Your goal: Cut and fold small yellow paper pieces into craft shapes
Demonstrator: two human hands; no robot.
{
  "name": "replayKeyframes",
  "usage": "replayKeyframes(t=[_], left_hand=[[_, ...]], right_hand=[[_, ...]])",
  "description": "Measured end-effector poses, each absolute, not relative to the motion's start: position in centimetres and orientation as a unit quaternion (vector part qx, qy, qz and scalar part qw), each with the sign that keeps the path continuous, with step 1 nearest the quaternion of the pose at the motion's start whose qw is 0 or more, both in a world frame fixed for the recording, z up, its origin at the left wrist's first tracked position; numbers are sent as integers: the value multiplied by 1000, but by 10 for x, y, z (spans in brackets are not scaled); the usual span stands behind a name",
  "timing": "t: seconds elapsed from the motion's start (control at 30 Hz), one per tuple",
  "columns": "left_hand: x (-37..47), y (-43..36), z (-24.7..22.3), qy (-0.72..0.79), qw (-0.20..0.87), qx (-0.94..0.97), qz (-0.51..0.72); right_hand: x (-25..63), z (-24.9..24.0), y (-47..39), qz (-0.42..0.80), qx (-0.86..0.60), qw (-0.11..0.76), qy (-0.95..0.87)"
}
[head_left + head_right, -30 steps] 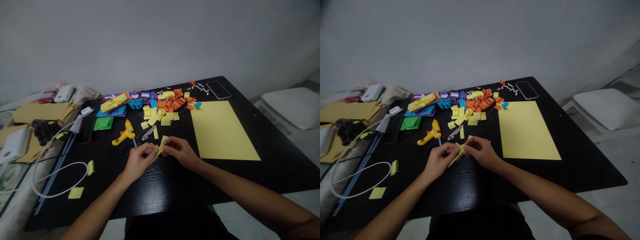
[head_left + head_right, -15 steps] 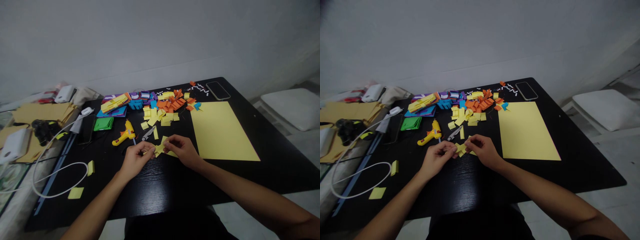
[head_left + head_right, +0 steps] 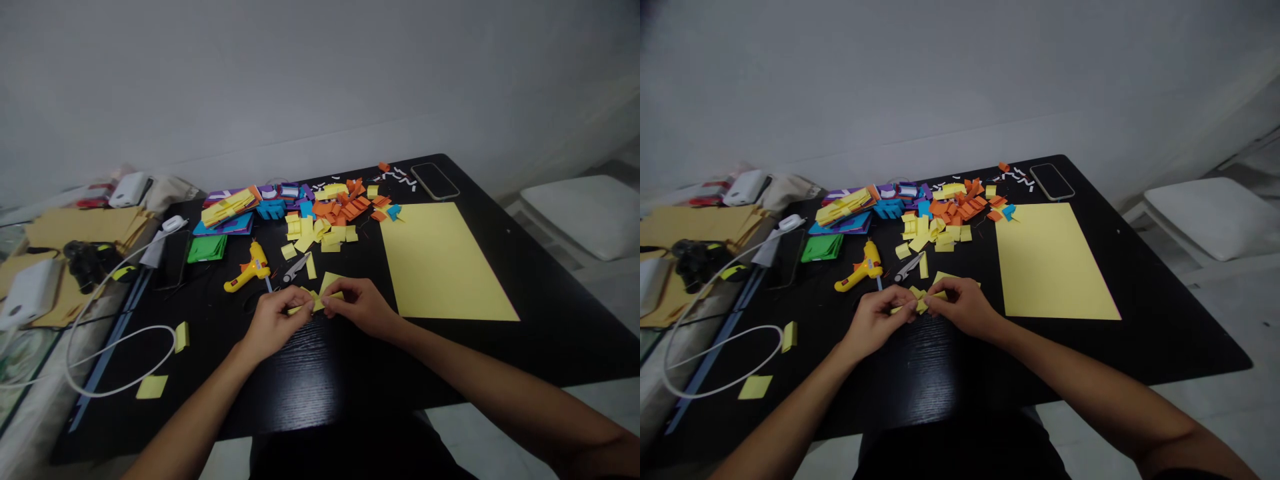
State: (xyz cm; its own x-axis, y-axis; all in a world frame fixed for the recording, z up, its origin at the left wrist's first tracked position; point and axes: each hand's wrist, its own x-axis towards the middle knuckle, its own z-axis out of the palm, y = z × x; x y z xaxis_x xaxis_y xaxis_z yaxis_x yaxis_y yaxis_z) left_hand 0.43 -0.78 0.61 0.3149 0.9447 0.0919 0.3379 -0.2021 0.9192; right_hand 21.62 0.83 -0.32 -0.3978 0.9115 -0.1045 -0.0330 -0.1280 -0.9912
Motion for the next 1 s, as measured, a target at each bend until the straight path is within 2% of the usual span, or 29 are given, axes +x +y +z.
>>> replayKeyframes(t=[0.23, 0.53, 0.67, 1.0], left_hand=[[-2, -1, 7, 480, 457, 655, 364], [7, -8, 3, 449, 456, 699, 320], [2, -4, 5, 455, 459, 688, 331], [-5, 5, 12, 475, 481, 633, 377]], right_hand=[[219, -6, 17, 636, -388, 401, -534], [212, -6, 3, 613, -407, 359, -574], [215, -5, 10, 641, -405, 357, -546], [219, -5, 22, 627, -420, 450, -478]])
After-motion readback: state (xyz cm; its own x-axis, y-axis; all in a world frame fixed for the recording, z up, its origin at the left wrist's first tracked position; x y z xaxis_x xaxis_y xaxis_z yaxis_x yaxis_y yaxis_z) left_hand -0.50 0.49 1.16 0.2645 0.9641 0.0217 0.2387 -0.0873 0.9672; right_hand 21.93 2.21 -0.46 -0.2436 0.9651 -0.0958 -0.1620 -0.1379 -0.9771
